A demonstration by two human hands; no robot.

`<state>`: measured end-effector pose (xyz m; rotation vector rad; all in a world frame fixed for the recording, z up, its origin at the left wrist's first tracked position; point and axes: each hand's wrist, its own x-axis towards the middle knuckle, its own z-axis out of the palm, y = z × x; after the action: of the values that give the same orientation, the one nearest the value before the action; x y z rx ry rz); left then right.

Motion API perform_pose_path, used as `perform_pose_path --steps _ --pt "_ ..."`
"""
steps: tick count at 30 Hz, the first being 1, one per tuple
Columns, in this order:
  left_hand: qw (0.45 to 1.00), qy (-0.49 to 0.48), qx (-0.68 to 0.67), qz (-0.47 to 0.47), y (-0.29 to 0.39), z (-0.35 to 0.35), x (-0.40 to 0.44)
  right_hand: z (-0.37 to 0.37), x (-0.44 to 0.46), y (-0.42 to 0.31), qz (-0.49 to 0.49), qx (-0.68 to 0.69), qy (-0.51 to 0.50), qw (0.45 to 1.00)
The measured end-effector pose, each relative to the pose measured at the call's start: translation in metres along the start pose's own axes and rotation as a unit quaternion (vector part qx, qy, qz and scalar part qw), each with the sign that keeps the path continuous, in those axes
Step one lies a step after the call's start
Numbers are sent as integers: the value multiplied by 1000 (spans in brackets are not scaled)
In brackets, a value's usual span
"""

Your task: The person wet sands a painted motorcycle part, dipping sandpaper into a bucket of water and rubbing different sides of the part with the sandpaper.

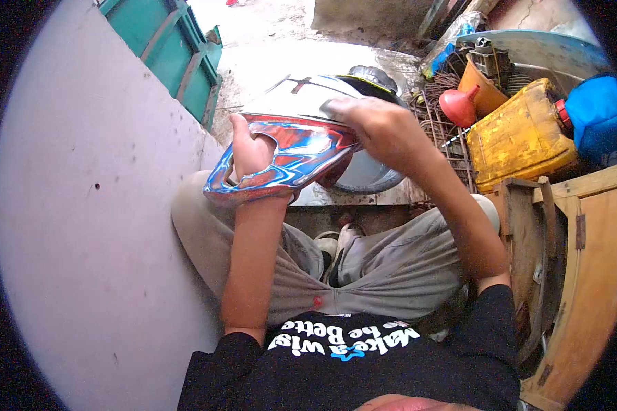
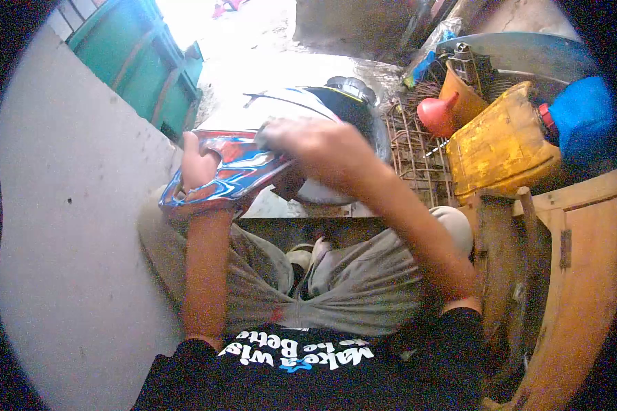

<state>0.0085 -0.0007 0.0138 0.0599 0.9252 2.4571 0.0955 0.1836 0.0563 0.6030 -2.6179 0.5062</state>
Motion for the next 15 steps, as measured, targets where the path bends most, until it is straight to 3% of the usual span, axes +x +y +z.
perform_pose_path --steps 2,3,5,6,7,8,9,10,11,13,14,15 --pt "991 -125 -54 -12 -3 -6 3 2 -4 16 81 -27 -57 995" --pt "935 -280 -213 -50 -11 -27 18 7 -6 6 10 14 -12 1000" --pt "934 -263 -235 -62 -12 -38 21 18 -7 -18 -89 31 50 994" --pt "933 -254 -247 -68 -12 -43 23 18 -7 -6 -44 6 26 999" --pt "988 -101 -112 -33 -2 -12 6 16 -8 15 4 -19 2 1000" --pt "975 -149 -162 -40 -7 -20 11 12 -8 30 49 -49 -23 997" --pt "956 -196 -211 -52 -5 -16 12 -1 -3 30 172 -86 -92 977" --pt "934 -242 -255 -68 -3 -11 12 2 -6 29 126 -61 -66 988" --pt "988 -75 -132 -39 -6 -4 7 12 -11 25 78 -37 -39 996" --pt "999 24 -33 -9 -2 7 1 20 -4 -8 -71 44 41 996" --pt "997 75 18 -2 0 12 -2 25 -5 -18 -78 45 50 995" --pt "996 88 -14 -19 2 17 -4 27 -4 -7 -66 26 51 996"
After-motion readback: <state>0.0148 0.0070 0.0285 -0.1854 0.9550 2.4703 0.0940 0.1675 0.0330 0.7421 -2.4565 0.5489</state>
